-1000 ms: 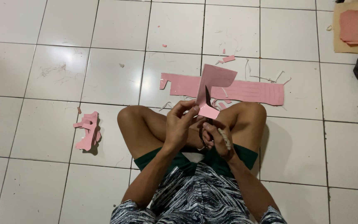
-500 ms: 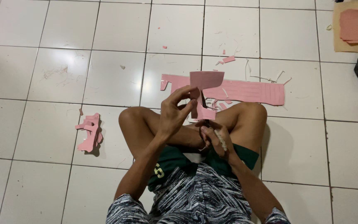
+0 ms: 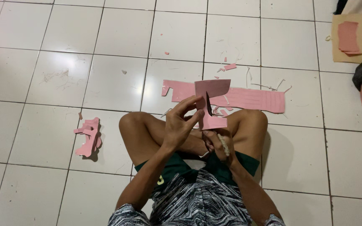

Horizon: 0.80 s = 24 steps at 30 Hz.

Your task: The person sits cross-legged on a tiled floor and uses scissors to cut pink foam sheets into small, identical shapes. They repeatedly pick up a foam piece, cut along a marked outline, and place the finished piece aside. The process is repeated continuously.

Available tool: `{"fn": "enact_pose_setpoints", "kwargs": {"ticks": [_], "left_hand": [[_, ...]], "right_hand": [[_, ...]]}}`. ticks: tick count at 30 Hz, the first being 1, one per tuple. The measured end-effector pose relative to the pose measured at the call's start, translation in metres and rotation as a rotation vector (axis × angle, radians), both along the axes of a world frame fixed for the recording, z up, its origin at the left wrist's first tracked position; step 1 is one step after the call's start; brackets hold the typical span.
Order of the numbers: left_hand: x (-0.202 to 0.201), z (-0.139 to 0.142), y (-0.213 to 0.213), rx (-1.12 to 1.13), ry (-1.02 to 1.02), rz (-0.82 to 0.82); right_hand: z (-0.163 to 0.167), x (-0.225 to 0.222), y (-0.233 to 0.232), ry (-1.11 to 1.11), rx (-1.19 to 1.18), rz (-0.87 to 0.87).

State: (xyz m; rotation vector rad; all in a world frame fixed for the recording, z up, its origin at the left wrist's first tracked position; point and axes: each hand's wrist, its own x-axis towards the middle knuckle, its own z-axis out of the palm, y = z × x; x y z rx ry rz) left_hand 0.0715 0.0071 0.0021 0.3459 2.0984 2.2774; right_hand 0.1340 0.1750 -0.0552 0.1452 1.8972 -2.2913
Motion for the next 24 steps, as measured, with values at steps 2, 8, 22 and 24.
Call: {"fn": "enact_pose_setpoints", "kwargs": {"ticks": [2, 8, 22, 24], "left_hand": [[0.002, 0.0, 0.002, 0.035, 0.009, -0.013], [-0.005, 0.002, -0.005, -0.027, -0.048, -0.077], [0.018, 0.0, 0.013, 0.09, -0.004, 0.05], [0.019, 0.006, 0.015, 0.144, -0.051, 0.039]], "right_hand": [[-0.002, 0.002, -0.003, 0.017, 0.005, -0.033], [-0.014, 0.008, -0.003, 0.04, 0.114, -0.054], [-0.087, 0.001, 0.031, 0.058, -0.291, 0.135], [-0.1, 0.004, 0.033, 0.071, -0.333, 0.157]]}}
